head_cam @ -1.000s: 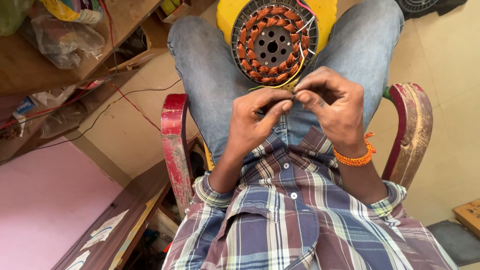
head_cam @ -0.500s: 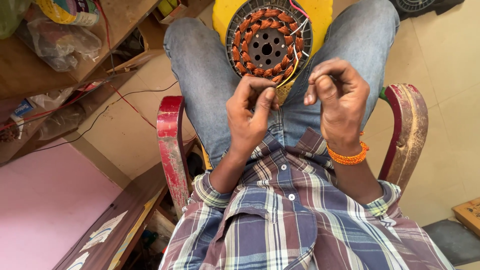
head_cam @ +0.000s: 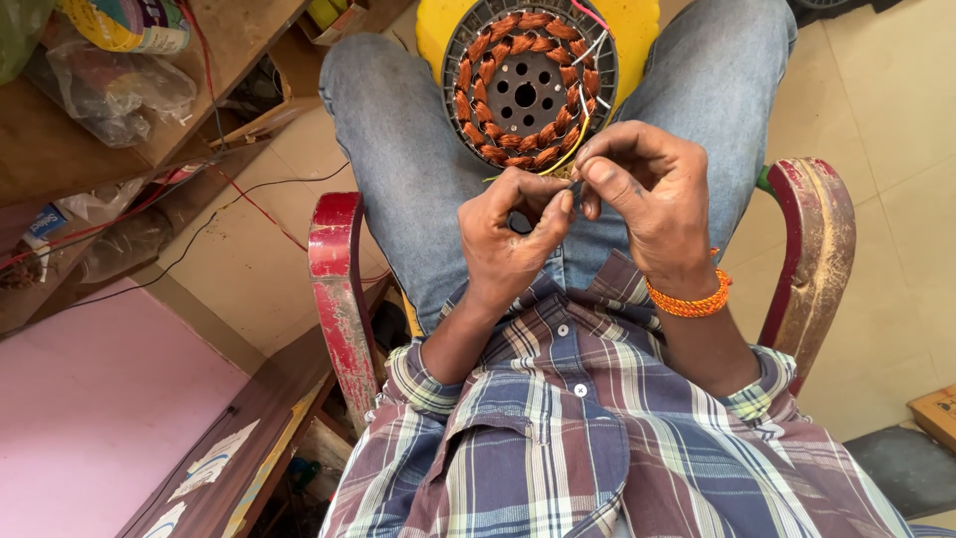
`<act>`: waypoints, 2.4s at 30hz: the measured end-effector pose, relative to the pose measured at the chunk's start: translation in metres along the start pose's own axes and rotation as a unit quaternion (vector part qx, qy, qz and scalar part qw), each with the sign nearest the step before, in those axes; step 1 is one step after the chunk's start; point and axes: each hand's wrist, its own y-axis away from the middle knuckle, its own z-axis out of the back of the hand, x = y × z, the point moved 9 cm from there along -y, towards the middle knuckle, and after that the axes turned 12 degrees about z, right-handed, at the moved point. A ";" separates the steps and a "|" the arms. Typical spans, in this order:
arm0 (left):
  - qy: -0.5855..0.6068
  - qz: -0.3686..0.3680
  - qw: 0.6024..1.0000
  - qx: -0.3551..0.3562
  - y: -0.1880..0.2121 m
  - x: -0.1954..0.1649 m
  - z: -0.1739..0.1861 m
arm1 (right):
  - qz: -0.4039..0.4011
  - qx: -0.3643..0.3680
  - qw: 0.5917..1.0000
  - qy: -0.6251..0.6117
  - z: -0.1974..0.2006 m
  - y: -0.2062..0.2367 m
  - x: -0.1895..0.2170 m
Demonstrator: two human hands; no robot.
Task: The person sits in a chair with a fan motor stator resting on their lap and twists together the colored lead wires of the copper windings, joining them one by one by hand. Near the end they pick up a pair of scissors and trim the joined wire ends.
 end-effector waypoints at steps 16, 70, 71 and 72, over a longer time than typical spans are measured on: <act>0.024 -0.011 0.999 -0.025 0.002 0.010 -0.001 | -0.004 -0.004 1.000 -0.001 0.000 -0.001 -0.003; -0.092 0.008 0.995 0.039 -0.025 -0.015 -0.004 | 0.150 -0.015 0.937 0.315 0.071 -0.030 -0.018; -0.085 0.000 0.995 0.043 -0.025 -0.016 -0.004 | 0.173 -0.002 0.928 0.330 0.067 -0.030 -0.014; -0.080 0.000 0.996 0.045 -0.025 -0.016 -0.004 | 0.196 0.012 0.918 0.344 0.062 -0.031 -0.010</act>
